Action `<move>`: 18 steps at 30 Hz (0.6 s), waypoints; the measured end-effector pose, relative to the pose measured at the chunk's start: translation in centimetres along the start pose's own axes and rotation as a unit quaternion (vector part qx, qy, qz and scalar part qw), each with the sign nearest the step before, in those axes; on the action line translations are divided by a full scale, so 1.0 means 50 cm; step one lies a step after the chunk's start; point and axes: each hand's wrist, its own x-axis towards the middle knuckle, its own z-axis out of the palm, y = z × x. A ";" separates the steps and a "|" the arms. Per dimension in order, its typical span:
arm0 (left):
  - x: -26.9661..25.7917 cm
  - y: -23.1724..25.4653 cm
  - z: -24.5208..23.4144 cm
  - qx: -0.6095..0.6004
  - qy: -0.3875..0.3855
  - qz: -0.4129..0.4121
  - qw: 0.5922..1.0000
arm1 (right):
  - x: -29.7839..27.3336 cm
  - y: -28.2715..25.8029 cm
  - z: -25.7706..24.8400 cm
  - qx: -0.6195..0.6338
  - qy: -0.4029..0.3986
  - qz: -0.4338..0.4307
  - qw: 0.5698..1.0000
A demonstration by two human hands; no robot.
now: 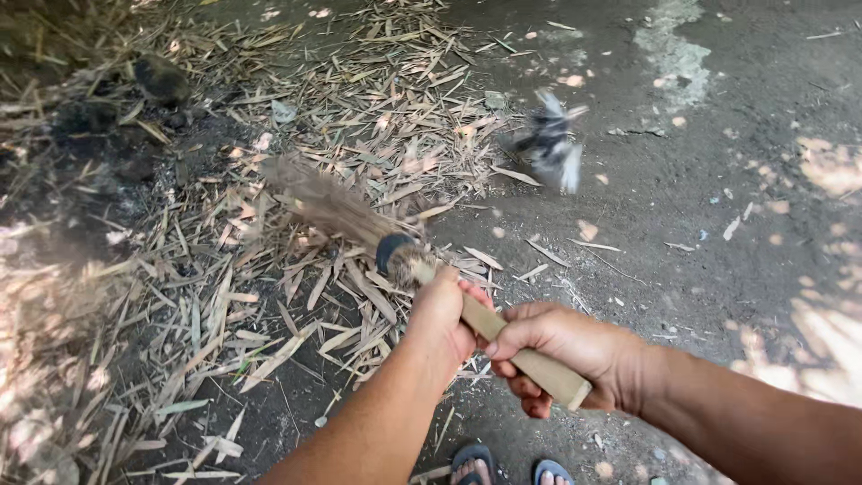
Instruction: The person sweeps dry leaves and debris across the ground using a small hand broom.
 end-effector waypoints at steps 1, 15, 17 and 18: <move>-0.011 0.001 0.013 -0.006 -0.042 -0.011 0.999 | -0.023 -0.001 0.007 -0.003 0.009 -0.026 1.000; -0.014 -0.135 -0.123 0.297 -0.253 -0.230 0.892 | -0.005 0.135 0.200 0.287 0.234 0.099 0.924; -0.054 -0.085 -0.238 0.268 -0.202 -0.213 0.917 | 0.050 0.180 0.239 0.270 0.186 0.140 0.934; -0.072 -0.053 -0.291 0.254 -0.173 -0.203 0.930 | 0.080 0.208 0.268 0.209 0.126 0.162 0.956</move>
